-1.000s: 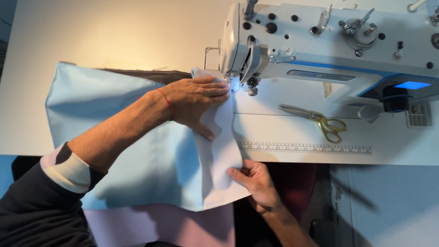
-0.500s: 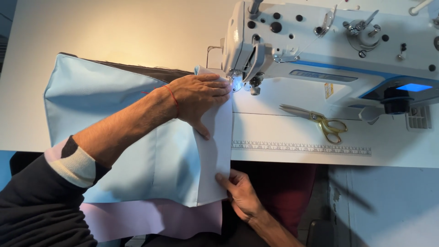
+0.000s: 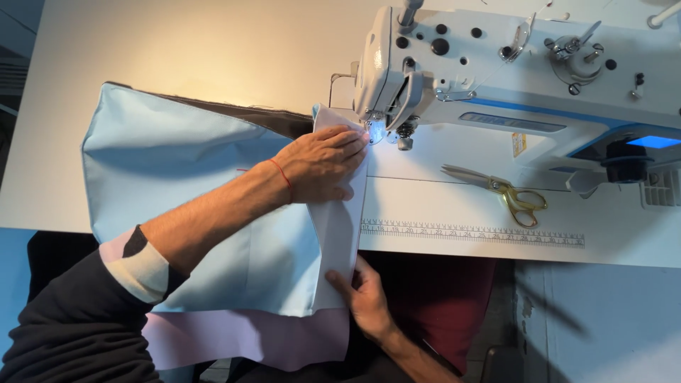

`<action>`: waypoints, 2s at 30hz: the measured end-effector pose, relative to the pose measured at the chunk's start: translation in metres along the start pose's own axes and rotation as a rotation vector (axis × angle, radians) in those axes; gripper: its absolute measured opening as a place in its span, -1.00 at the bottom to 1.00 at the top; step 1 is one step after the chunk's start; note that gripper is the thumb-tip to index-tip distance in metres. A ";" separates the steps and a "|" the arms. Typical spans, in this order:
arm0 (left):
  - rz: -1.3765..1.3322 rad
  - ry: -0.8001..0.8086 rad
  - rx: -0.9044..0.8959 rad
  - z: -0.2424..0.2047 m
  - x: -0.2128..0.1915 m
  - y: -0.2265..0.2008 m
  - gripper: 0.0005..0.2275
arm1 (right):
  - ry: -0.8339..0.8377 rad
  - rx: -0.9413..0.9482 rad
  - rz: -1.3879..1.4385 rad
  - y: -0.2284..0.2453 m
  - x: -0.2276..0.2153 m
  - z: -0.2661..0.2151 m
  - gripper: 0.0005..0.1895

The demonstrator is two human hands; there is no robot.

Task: Sewing pieces of leather or fabric together using an industrial sewing machine.

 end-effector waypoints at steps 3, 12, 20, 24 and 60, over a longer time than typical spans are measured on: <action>-0.023 -0.014 0.025 -0.001 -0.004 0.005 -0.23 | 0.047 -0.102 -0.052 -0.002 0.004 0.003 -0.58; -0.034 0.004 0.052 -0.001 -0.003 0.006 -0.20 | 0.126 -0.196 -0.028 0.010 0.000 -0.007 -0.62; -0.062 0.030 0.053 -0.002 -0.005 0.007 -0.18 | 0.120 -0.212 -0.141 0.032 -0.002 -0.016 -0.65; -0.091 0.033 0.040 -0.002 -0.006 0.008 -0.17 | 0.112 -0.196 -0.155 0.030 -0.006 -0.017 -0.66; -0.083 -0.240 0.241 0.001 -0.028 0.014 -0.26 | 0.066 -0.171 -0.200 0.019 -0.020 -0.004 -0.71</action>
Point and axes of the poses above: each hand's wrist, its own z-axis towards the middle knuckle, its own x-axis out of the palm, y = z × x, the point moved 5 cm from there along z, towards the middle knuckle, and after that the axes turned 3 degrees about -x, right-handed, at the moved point
